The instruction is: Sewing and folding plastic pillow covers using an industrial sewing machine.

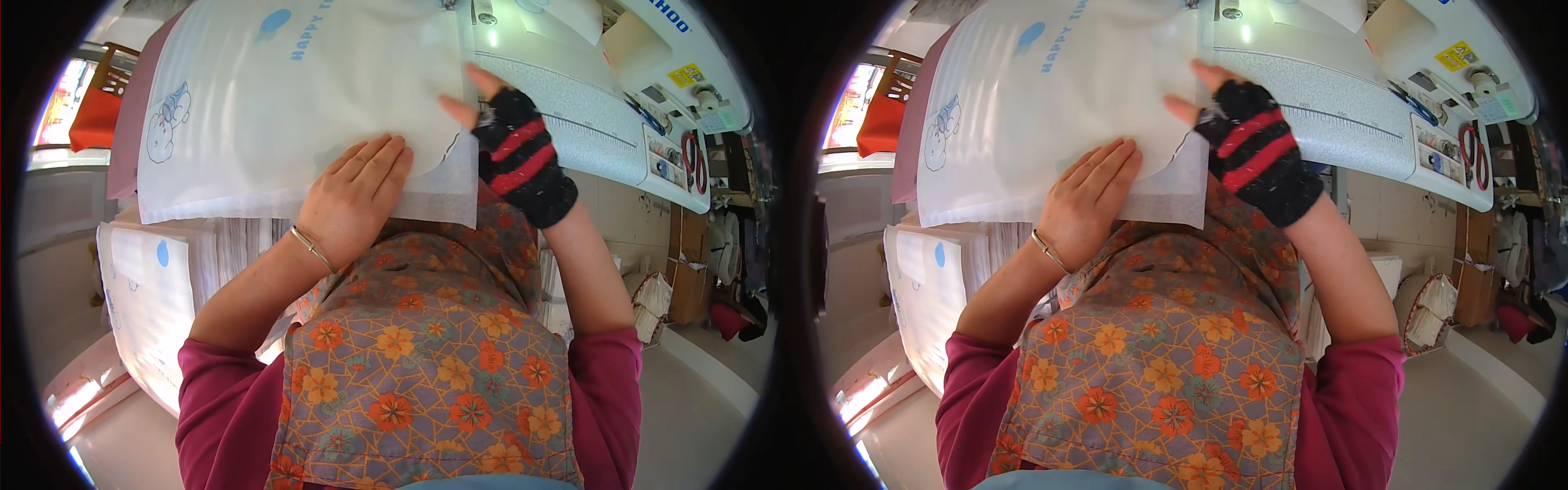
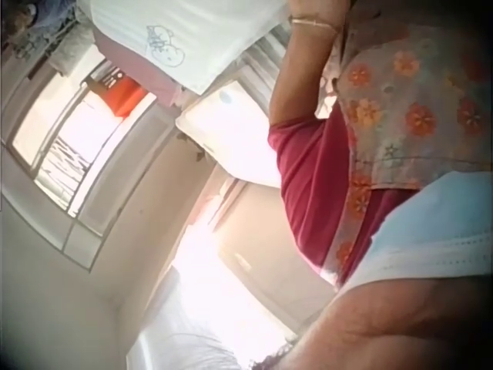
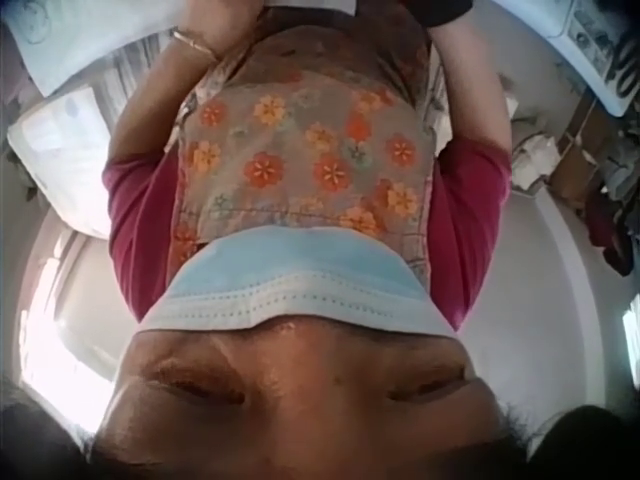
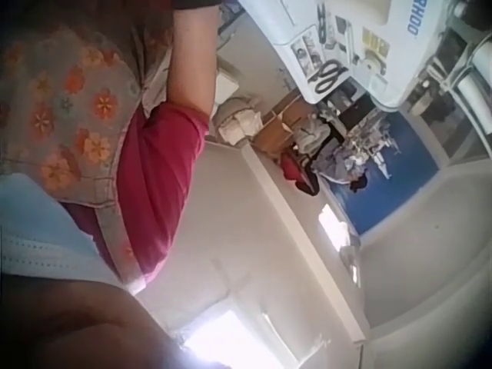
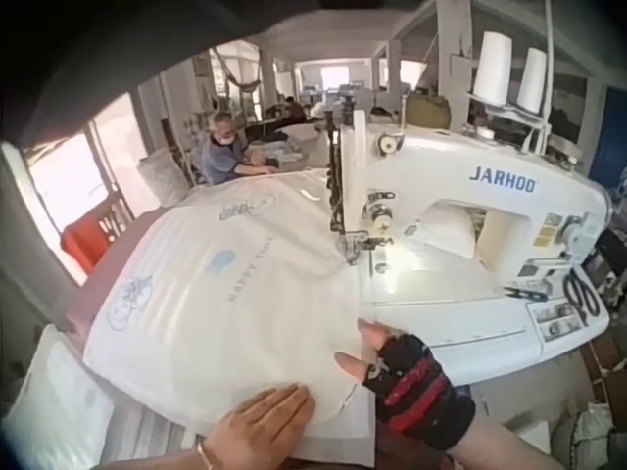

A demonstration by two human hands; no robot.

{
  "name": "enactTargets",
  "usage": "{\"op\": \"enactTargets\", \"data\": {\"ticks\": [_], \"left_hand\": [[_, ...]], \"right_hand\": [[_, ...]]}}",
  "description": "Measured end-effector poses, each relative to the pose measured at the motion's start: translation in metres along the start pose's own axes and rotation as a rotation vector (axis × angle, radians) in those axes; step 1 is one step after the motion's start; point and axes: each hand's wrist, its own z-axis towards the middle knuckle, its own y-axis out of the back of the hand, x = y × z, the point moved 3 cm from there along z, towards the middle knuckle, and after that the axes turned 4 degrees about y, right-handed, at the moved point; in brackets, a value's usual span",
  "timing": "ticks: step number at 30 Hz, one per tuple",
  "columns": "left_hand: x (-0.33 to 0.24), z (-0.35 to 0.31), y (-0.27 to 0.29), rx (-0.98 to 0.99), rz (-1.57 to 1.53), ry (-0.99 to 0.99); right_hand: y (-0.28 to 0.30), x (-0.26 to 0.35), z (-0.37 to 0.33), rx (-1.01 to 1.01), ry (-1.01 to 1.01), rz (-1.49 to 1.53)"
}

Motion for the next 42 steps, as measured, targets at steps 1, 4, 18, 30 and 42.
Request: {"op": "enactTargets", "data": {"ticks": [1,4,18,30,42], "left_hand": [[0.003,-0.003,-0.001,0.076,-0.010,-0.019],[0.033,-0.023,0.009,0.044,0.136,0.110],[0.188,-0.083,0.042,-0.155,0.305,0.372],[0.244,-0.032,0.036,0.032,0.328,0.322],[0.202,-0.035,0.041,0.034,0.415,0.275]], "right_hand": [[-0.006,0.002,0.003,0.057,0.142,-0.002],[-0.010,0.007,0.000,0.029,0.132,0.064],[-0.027,-0.002,0.014,0.080,0.022,0.030],[-0.035,-0.042,0.057,0.179,-0.037,-0.026],[-0.039,-0.054,0.066,0.155,-0.001,-0.126]]}}
